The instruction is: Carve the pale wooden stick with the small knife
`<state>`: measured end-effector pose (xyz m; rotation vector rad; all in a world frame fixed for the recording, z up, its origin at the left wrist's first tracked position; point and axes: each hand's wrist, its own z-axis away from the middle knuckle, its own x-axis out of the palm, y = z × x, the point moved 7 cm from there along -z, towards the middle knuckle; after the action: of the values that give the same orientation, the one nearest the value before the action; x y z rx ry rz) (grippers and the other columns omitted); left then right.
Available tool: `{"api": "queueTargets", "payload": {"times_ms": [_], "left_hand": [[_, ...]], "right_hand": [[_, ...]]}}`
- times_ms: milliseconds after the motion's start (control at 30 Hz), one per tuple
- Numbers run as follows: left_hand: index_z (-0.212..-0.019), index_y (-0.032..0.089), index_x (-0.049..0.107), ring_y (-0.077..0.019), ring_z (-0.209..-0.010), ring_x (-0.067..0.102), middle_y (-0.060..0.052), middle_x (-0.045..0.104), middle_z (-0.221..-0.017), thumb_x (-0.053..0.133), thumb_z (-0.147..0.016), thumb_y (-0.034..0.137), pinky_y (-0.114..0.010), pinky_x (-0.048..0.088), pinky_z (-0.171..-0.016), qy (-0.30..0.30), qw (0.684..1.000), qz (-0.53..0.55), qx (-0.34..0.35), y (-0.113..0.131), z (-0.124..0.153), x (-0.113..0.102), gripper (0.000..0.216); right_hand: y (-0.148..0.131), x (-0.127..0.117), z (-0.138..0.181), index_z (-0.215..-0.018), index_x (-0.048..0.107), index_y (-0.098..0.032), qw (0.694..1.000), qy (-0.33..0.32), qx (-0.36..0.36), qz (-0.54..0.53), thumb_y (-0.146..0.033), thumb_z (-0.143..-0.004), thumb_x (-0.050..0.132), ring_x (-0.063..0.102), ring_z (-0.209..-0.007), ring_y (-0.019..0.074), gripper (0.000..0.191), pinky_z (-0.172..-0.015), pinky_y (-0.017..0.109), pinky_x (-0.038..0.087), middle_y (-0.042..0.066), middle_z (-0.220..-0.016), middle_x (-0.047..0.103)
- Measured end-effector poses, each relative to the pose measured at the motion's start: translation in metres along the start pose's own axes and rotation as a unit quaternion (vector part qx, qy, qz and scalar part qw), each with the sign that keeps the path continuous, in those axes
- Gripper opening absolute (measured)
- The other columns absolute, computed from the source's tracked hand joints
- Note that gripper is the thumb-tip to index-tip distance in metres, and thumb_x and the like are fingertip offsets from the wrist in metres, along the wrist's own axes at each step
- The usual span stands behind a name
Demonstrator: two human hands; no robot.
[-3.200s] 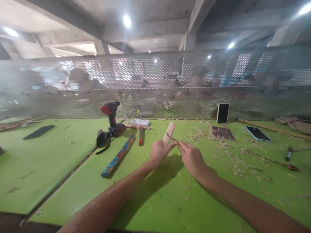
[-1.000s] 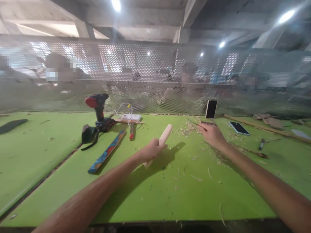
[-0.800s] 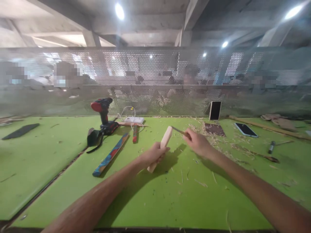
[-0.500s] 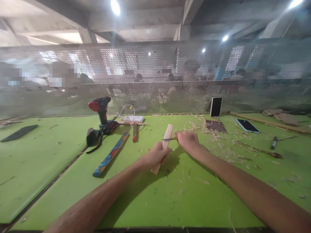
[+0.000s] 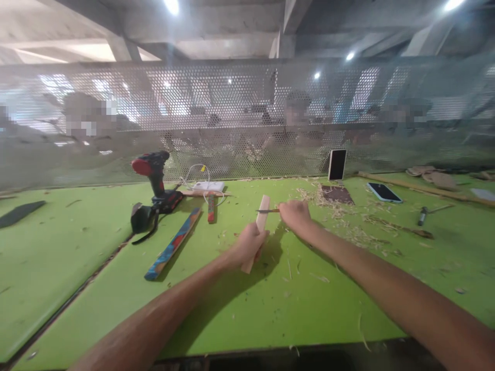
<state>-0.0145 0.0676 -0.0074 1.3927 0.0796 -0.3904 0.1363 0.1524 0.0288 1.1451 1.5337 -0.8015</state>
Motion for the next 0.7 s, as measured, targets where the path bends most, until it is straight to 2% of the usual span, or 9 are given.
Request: {"api": "queueTargets", "payload": {"times_ms": [200, 433, 533, 700], "left_hand": [[-0.087, 0.023, 0.049, -0.0085, -0.039, 0.048, 0.011, 0.05, -0.054, 0.061, -0.108, 0.019, -0.02, 0.037, -0.039, 0.009, 1.0, 0.019, 0.004, 0.002, 0.0, 0.001, 0.024], [-0.082, 0.023, 0.05, -0.0103, -0.043, 0.05, 0.007, 0.054, -0.058, 0.058, -0.107, 0.017, -0.023, 0.041, -0.042, 0.006, 1.0, 0.005, 0.002, -0.002, -0.008, -0.004, 0.027], [-0.084, 0.022, 0.052, -0.0104, -0.044, 0.051, 0.007, 0.055, -0.058, 0.062, -0.106, 0.018, -0.022, 0.041, -0.043, 0.009, 1.0, -0.014, -0.003, -0.002, -0.004, -0.004, 0.024], [-0.096, 0.02, 0.056, -0.0116, -0.045, 0.053, 0.007, 0.057, -0.061, 0.066, -0.105, 0.024, -0.023, 0.04, -0.043, -0.023, 0.999, -0.02, 0.016, 0.008, 0.004, 0.003, 0.014]], "right_hand": [[-0.012, -0.003, 0.006, -0.098, 0.086, -0.02, 0.999, 0.028, -0.036, 0.01, -0.013, -0.106, 0.054, 0.064, -0.054, 0.0234, 0.034, -0.054, 0.035, 0.049, 0.009, -0.061, 0.068], [-0.009, 0.0, -0.007, -0.103, 0.086, -0.014, 0.999, -0.024, -0.012, 0.018, -0.009, -0.109, 0.049, 0.063, -0.059, 0.0214, 0.037, -0.06, 0.034, 0.052, 0.009, -0.068, 0.069], [0.01, 0.002, -0.014, -0.103, 0.085, -0.013, 0.998, -0.04, 0.035, 0.016, -0.007, -0.107, 0.048, 0.064, -0.063, 0.0218, 0.038, -0.063, 0.036, 0.054, 0.009, -0.073, 0.071], [0.067, -0.006, -0.019, -0.087, 0.083, -0.01, 0.992, -0.032, 0.125, -0.004, -0.007, -0.103, 0.047, 0.065, -0.062, 0.0244, 0.039, -0.061, 0.038, 0.053, 0.014, -0.07, 0.07]]}}
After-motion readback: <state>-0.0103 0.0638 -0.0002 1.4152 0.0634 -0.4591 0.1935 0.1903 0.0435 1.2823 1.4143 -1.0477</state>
